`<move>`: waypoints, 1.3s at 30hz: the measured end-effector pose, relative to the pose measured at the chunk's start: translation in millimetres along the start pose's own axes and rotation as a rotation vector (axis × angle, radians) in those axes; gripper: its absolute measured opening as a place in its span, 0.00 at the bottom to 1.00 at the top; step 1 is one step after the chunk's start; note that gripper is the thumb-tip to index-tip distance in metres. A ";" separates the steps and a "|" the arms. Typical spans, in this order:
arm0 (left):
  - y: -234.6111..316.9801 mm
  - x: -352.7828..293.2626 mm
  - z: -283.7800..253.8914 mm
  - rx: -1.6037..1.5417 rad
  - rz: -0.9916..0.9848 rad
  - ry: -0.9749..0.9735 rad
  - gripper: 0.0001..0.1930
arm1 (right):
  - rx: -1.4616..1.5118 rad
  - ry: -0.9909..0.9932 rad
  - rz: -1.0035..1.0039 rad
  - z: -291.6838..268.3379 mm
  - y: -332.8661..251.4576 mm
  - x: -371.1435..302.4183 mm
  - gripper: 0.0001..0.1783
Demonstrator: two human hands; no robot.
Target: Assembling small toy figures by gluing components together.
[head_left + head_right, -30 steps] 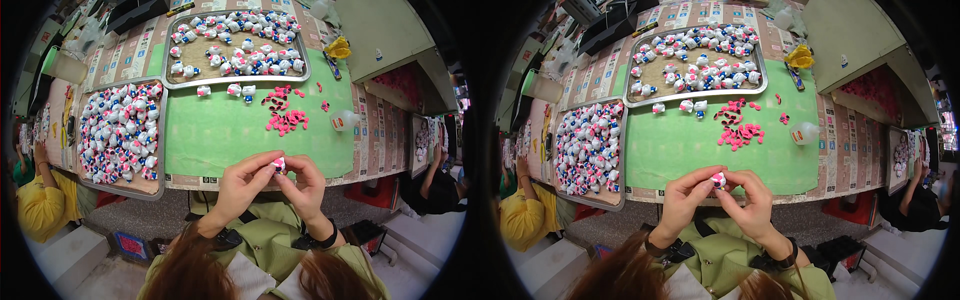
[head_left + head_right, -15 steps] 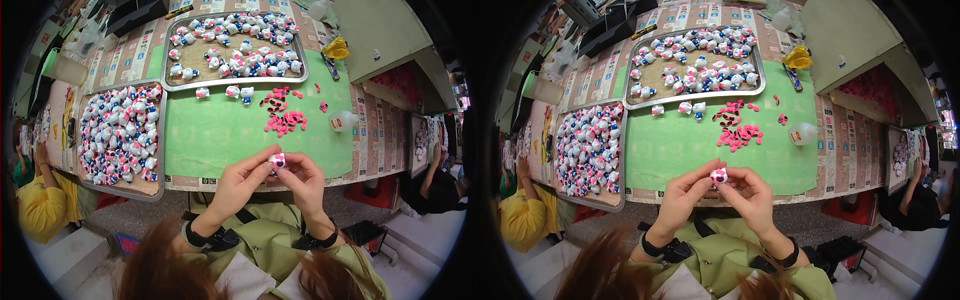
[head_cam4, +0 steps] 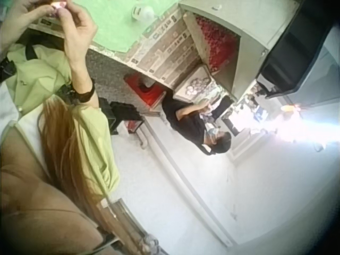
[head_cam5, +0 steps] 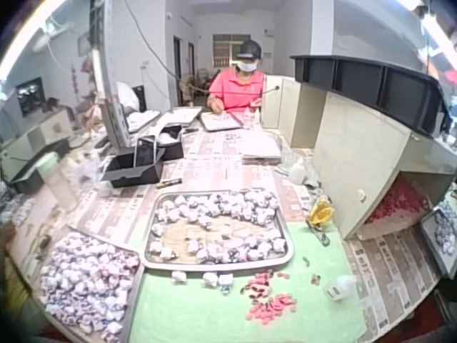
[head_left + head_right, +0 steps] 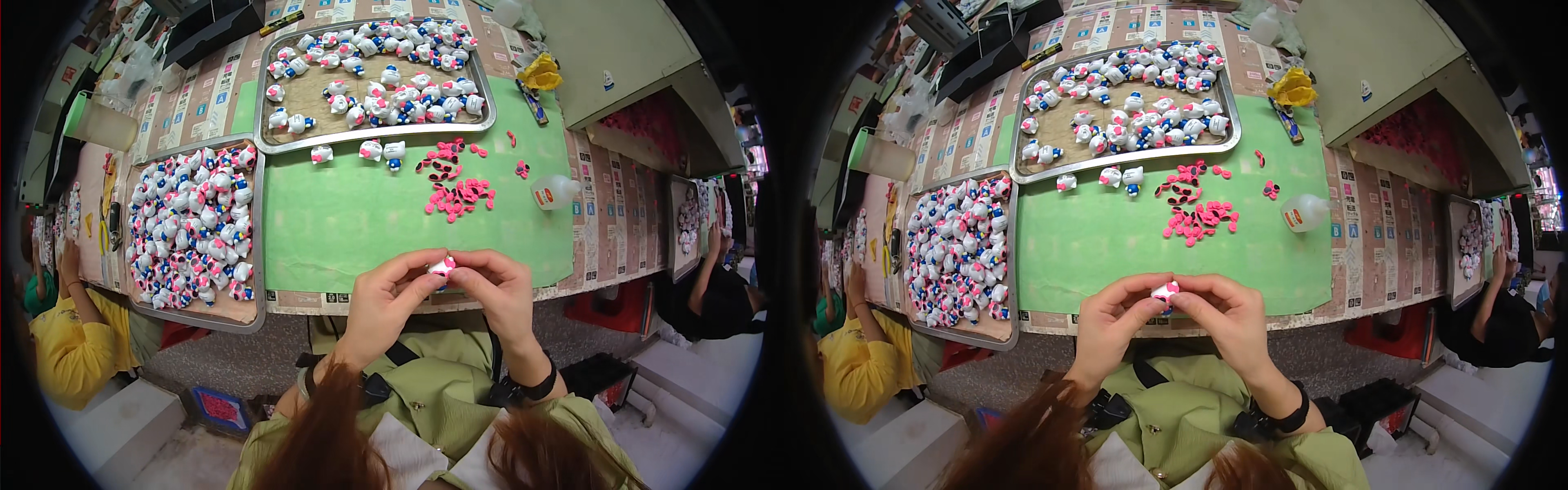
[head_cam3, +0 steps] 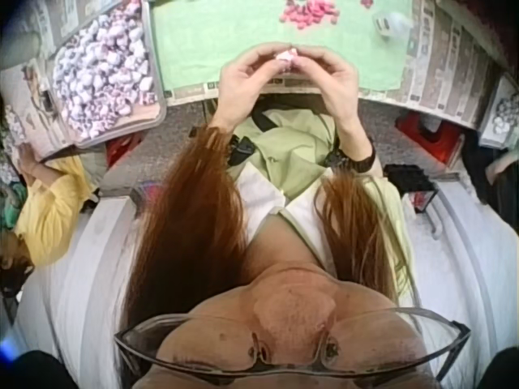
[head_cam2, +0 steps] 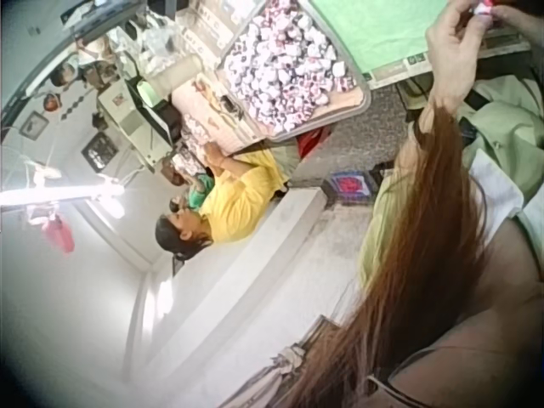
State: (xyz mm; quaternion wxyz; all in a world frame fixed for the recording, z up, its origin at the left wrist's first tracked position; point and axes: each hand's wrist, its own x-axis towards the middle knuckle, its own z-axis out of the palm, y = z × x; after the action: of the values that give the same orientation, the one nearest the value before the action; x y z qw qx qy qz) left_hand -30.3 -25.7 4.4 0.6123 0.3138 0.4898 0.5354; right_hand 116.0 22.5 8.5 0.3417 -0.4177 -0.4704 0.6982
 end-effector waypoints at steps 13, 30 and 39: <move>-1.1 -0.3 -1.2 0.000 -0.014 0.001 0.13 | -0.080 0.012 0.031 -0.7 0.2 1.1 0.10; -2.8 0.9 -4.1 -0.011 -0.060 -0.015 0.14 | -0.112 0.009 0.068 -1.4 -2.0 4.5 0.07; -2.6 2.7 -4.4 -0.258 -0.140 -0.056 0.14 | -0.273 -0.008 -0.144 -2.8 -0.5 4.4 0.11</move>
State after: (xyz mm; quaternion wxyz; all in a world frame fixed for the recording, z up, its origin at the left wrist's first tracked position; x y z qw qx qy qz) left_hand -33.6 -24.4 0.0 0.6967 0.2124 0.4203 0.5411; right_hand 116.7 27.5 7.2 0.3289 -0.4226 -0.5911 0.6032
